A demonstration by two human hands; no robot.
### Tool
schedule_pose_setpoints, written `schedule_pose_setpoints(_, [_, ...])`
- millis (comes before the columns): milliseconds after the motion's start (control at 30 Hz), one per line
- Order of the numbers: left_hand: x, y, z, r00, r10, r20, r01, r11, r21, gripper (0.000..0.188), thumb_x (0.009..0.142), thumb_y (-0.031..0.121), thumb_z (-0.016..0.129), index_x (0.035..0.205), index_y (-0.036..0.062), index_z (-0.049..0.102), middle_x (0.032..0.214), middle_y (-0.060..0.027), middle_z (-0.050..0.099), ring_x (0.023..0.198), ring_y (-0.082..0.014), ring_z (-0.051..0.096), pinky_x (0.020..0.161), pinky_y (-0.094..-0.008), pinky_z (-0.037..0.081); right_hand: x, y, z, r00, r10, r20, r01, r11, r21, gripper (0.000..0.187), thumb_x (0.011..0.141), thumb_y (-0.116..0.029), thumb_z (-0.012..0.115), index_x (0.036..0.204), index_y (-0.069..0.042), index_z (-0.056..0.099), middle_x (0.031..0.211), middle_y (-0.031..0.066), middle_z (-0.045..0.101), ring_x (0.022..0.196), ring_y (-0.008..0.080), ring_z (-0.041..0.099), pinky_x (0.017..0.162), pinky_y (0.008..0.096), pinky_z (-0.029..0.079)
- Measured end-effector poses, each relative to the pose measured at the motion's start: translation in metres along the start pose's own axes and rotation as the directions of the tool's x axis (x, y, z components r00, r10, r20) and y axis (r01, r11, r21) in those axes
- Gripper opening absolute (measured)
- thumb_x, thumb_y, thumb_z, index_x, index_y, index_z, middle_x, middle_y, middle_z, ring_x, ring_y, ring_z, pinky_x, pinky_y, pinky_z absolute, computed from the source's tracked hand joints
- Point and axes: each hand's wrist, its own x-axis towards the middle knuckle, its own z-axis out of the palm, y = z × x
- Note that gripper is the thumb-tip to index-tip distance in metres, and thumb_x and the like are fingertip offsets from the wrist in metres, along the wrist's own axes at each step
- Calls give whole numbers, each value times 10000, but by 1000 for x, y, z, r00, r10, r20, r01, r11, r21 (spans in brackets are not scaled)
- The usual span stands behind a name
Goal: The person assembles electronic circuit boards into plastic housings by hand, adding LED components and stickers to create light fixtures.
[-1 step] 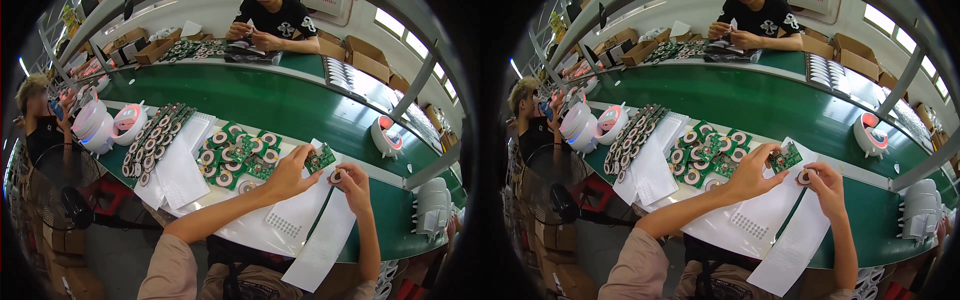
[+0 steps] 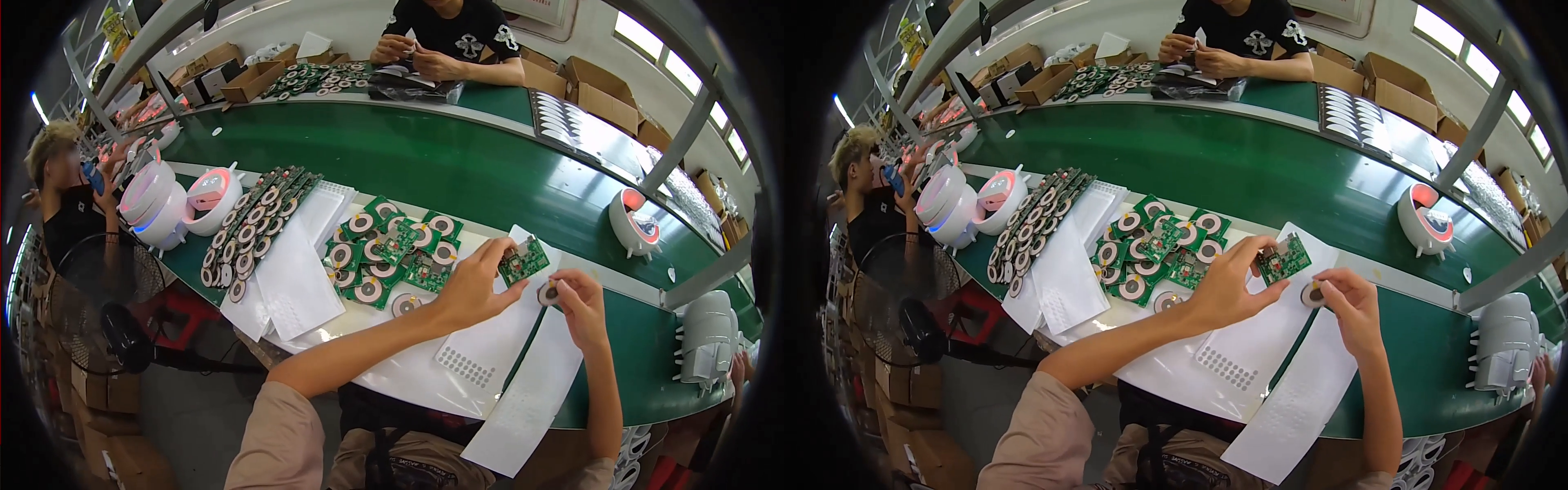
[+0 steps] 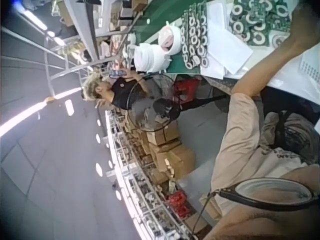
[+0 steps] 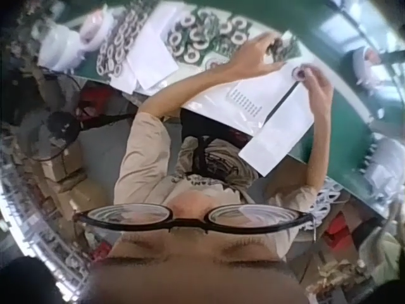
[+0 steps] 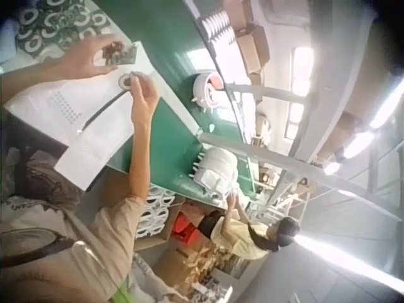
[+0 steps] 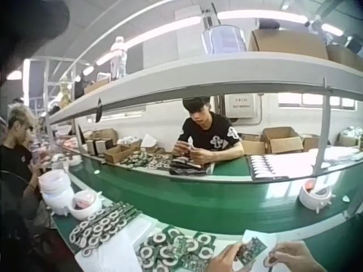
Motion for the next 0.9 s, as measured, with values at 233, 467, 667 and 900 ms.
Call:
schedule_pose_setpoints(233, [-10, 7, -2, 987, 160, -8, -160, 986, 52, 467, 715, 115, 713, 1083, -3, 449, 905, -121, 566, 723, -225, 551, 626, -298, 449, 0, -4, -18, 978, 111, 177, -88, 987, -134, 95, 748, -24, 673, 812, 40, 642, 765, 75, 635, 651, 108, 606, 578, 201, 489])
schedule_pose_setpoints(467, [-14, 19, 3, 878, 478, -28, -465, 864, 195, 343, 679, -1, 683, 976, -7, 511, 875, -103, 567, 691, -229, 562, 619, -313, 445, -1, -10, -28, 960, 173, 222, -114, 960, -256, 150, 660, 88, 699, 792, 43, 644, 774, 79, 631, 703, 130, 624, 661, 223, 521])
schedule_pose_setpoints(667, [-25, 21, 11, 830, 547, 110, -557, 800, 225, 424, 664, -35, 637, 1069, -41, 512, 885, -89, 549, 710, -219, 556, 617, -299, 461, -3, -13, -8, 976, 18, 218, 68, 922, -382, 216, 616, 161, 633, 803, 55, 645, 834, 102, 629, 755, 144, 625, 681, 233, 528])
schedule_pose_setpoints(900, [-21, 25, 9, 956, 287, 53, -289, 956, 38, 476, 666, -14, 641, 1110, -6, 471, 897, -132, 511, 741, -267, 552, 638, -319, 479, -7, -10, -3, 964, -94, 249, 210, 843, -495, 194, 643, 127, 666, 819, 47, 647, 810, 82, 628, 723, 120, 607, 680, 220, 508])
